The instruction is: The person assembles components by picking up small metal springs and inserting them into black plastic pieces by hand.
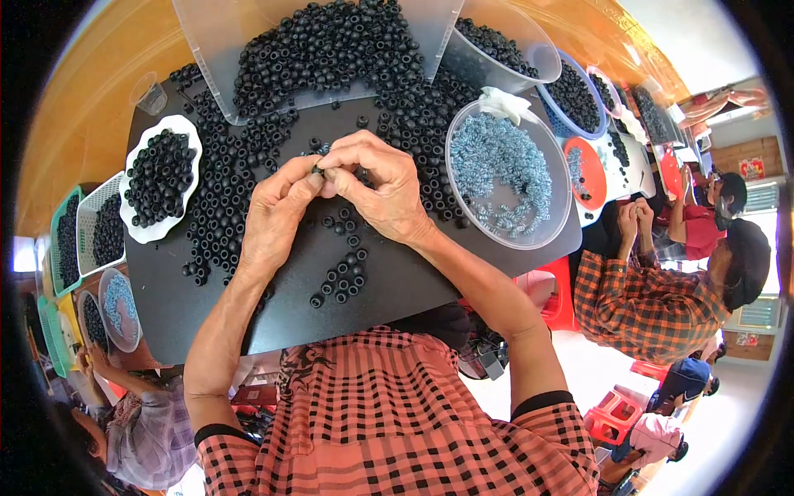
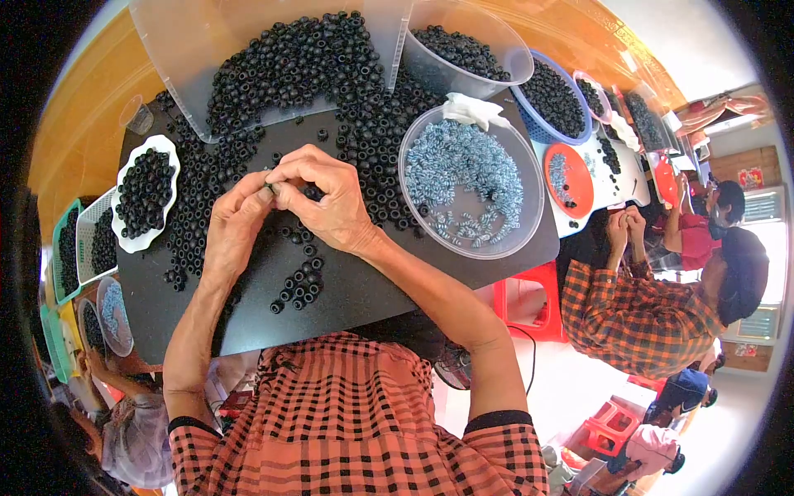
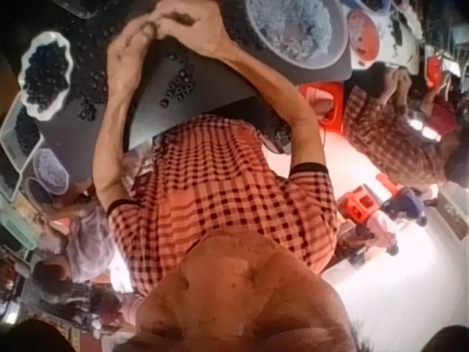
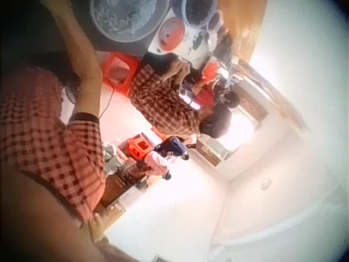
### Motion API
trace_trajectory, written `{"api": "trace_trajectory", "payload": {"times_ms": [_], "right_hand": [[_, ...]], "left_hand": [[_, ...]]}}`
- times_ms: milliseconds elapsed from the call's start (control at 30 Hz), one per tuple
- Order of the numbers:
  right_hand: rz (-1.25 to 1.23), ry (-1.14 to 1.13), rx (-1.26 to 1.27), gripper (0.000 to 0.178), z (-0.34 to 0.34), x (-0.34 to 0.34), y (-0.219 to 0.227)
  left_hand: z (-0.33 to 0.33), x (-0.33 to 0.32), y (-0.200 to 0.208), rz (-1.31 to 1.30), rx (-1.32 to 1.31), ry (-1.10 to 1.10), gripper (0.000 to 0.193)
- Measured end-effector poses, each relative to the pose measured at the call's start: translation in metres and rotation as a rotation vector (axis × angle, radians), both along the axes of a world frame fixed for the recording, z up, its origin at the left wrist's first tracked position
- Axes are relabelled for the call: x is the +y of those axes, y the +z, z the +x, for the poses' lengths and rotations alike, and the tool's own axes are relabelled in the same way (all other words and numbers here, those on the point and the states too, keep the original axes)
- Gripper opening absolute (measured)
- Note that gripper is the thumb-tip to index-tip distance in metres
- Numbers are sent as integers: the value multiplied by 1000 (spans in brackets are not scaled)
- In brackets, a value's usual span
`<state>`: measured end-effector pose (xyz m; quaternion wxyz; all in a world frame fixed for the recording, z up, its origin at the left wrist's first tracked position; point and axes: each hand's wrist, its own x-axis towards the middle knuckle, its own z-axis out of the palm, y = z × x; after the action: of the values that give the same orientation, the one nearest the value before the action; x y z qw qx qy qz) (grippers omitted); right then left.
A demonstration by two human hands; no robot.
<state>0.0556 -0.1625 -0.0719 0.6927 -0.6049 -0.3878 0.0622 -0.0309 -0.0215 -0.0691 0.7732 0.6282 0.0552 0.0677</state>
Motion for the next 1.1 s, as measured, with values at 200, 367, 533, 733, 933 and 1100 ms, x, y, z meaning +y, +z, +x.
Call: {"api": "trace_trajectory", "payload": {"times_ms": [200, 367, 533, 733, 933, 1100], "right_hand": [[-93, -65, -164, 17, 2, -3, 11], [-98, -122, -280, 19, 2, -1, 3], [-81, -135, -201, 14, -2, 2, 5], [-233, -288, -324, 14, 23, 15, 25], [-673, -351, -685, 18, 78, 40, 19], [-801, -371, -715, 12, 81, 48, 5]], "left_hand": [[0, 5, 2, 22, 25, -22, 29], [1, -3, 5, -114, -23, 30, 26], [3, 4, 0, -123, -31, -10, 21], [9, 14, 2, -253, 29, 66, 15], [9, 30, 4, -251, -64, 197, 15], [11, 39, 7, -249, -90, 237, 17]]}}
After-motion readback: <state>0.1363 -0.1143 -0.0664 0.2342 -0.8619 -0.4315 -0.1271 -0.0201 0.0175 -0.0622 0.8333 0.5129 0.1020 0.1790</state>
